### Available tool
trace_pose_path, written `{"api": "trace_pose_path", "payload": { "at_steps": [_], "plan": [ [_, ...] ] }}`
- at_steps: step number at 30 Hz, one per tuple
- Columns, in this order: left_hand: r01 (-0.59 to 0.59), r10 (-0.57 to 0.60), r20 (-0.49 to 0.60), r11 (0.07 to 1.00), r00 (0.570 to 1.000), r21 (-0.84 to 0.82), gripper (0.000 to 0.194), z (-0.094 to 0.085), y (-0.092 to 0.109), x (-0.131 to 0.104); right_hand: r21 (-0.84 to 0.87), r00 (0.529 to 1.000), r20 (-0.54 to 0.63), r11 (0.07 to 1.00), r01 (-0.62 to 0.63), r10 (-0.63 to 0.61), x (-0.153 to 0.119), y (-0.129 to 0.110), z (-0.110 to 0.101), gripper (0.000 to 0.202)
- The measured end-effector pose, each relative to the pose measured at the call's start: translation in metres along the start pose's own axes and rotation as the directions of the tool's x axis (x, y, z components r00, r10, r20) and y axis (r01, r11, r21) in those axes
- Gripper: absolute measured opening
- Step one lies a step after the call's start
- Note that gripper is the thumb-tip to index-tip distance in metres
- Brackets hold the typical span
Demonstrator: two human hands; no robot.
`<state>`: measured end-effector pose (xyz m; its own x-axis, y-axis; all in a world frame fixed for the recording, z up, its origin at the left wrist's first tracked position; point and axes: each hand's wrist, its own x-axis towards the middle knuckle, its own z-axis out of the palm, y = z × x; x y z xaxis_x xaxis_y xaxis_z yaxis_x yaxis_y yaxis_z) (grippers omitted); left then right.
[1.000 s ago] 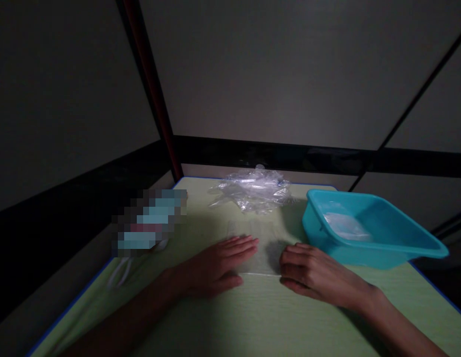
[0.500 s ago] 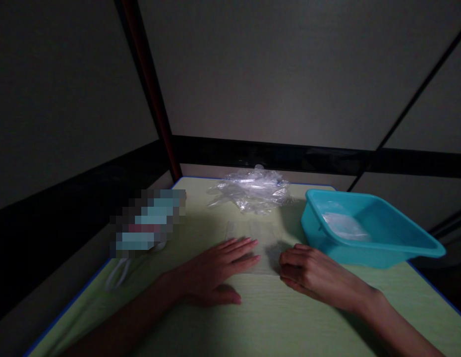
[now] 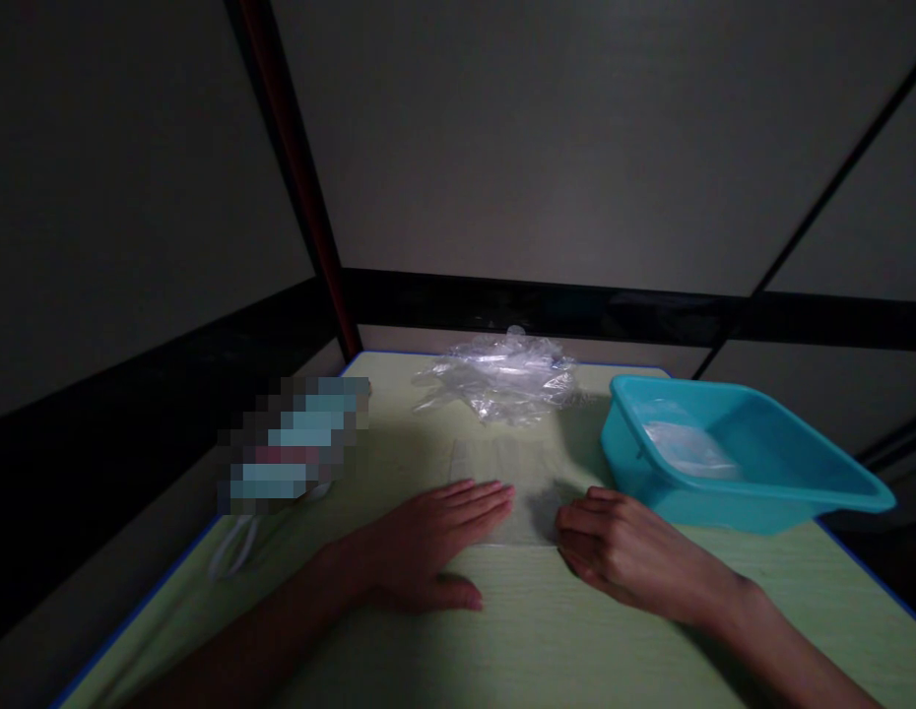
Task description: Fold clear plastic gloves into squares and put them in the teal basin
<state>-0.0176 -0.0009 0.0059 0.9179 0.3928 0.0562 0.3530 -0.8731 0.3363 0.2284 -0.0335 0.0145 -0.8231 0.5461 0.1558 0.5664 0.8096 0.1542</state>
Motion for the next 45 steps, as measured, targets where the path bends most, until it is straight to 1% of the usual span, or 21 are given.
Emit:
{"api": "trace_pose_path", "payload": {
  "at_steps": [5, 10, 14, 17, 19, 23, 26, 30, 32, 34, 36, 38, 39, 41, 45],
  "plan": [
    [-0.006, 0.006, -0.003, 1.0, 1.0, 0.004, 0.071, 0.001, 0.0, 0.0, 0.04, 0.998, 0.046, 0.998, -0.043, 0.041, 0.0, 0.0, -0.004, 0.018],
    [0.002, -0.002, 0.019, 1.0, 1.0, 0.031, 0.07, -0.001, 0.002, 0.001, 0.024, 0.998, 0.065, 0.999, -0.02, 0.019, 0.0, 0.001, -0.004, 0.017],
    [-0.006, 0.006, 0.027, 0.999, 1.0, 0.031, 0.072, -0.001, 0.001, 0.002, 0.009, 1.0, 0.023, 1.0, -0.013, 0.013, 0.0, 0.001, -0.002, 0.019],
    [-0.01, 0.009, 0.038, 1.0, 0.999, 0.03, 0.074, 0.001, -0.001, 0.001, 0.025, 0.999, -0.002, 0.999, -0.034, 0.034, 0.0, 0.002, -0.002, 0.019],
    [-0.012, 0.011, 0.036, 1.0, 0.999, 0.026, 0.074, 0.002, -0.002, 0.001, 0.074, 0.999, 0.006, 0.996, -0.051, 0.05, 0.0, 0.003, -0.003, 0.016],
    [-0.01, 0.009, 0.035, 1.0, 0.999, 0.003, 0.072, 0.001, -0.002, 0.001, 0.255, 0.996, 0.019, 0.962, -0.095, 0.093, -0.001, 0.007, -0.005, 0.012],
    [-0.001, 0.002, 0.037, 1.0, 0.999, -0.024, 0.074, 0.001, -0.002, 0.001, 0.377, 0.985, 0.043, 0.911, -0.17, 0.167, -0.001, 0.009, -0.001, 0.014],
    [0.059, -0.058, 0.013, 0.997, 0.998, -0.059, 0.077, 0.002, -0.005, 0.001, 0.449, 0.958, 0.058, 0.85, -0.276, 0.281, -0.003, 0.011, 0.005, 0.012],
    [0.086, -0.087, -0.003, 0.993, 0.996, -0.076, 0.07, 0.003, -0.007, 0.0, 0.468, 0.945, 0.057, 0.828, -0.31, 0.322, -0.004, 0.012, 0.007, 0.013],
    [0.106, -0.11, -0.031, 0.989, 0.993, -0.103, 0.058, 0.004, -0.009, 0.0, 0.483, 0.936, 0.05, 0.812, -0.327, 0.348, -0.005, 0.014, 0.009, 0.015],
    [0.12, -0.128, -0.055, 0.983, 0.99, -0.14, 0.046, 0.005, -0.011, 0.001, 0.507, 0.937, 0.03, 0.803, -0.314, 0.347, -0.005, 0.015, 0.01, 0.016],
    [0.125, -0.14, -0.072, 0.976, 0.988, -0.176, 0.04, 0.005, -0.012, 0.003, 0.547, 0.949, 0.011, 0.792, -0.27, 0.316, -0.005, 0.016, 0.011, 0.013],
    [0.125, -0.142, -0.076, 0.974, 0.987, -0.191, 0.039, 0.005, -0.012, 0.003, 0.568, 0.955, 0.003, 0.785, -0.245, 0.296, -0.004, 0.016, 0.012, 0.014],
    [0.121, -0.142, -0.083, 0.969, 0.986, -0.215, 0.038, 0.006, -0.013, 0.004, 0.597, 0.967, -0.011, 0.777, -0.198, 0.255, -0.002, 0.017, 0.014, 0.023],
    [0.119, -0.142, -0.082, 0.964, 0.987, -0.237, 0.038, 0.006, -0.013, 0.003, 0.6, 0.988, -0.042, 0.795, -0.092, 0.146, 0.001, 0.02, 0.016, 0.032]
  ]
}}
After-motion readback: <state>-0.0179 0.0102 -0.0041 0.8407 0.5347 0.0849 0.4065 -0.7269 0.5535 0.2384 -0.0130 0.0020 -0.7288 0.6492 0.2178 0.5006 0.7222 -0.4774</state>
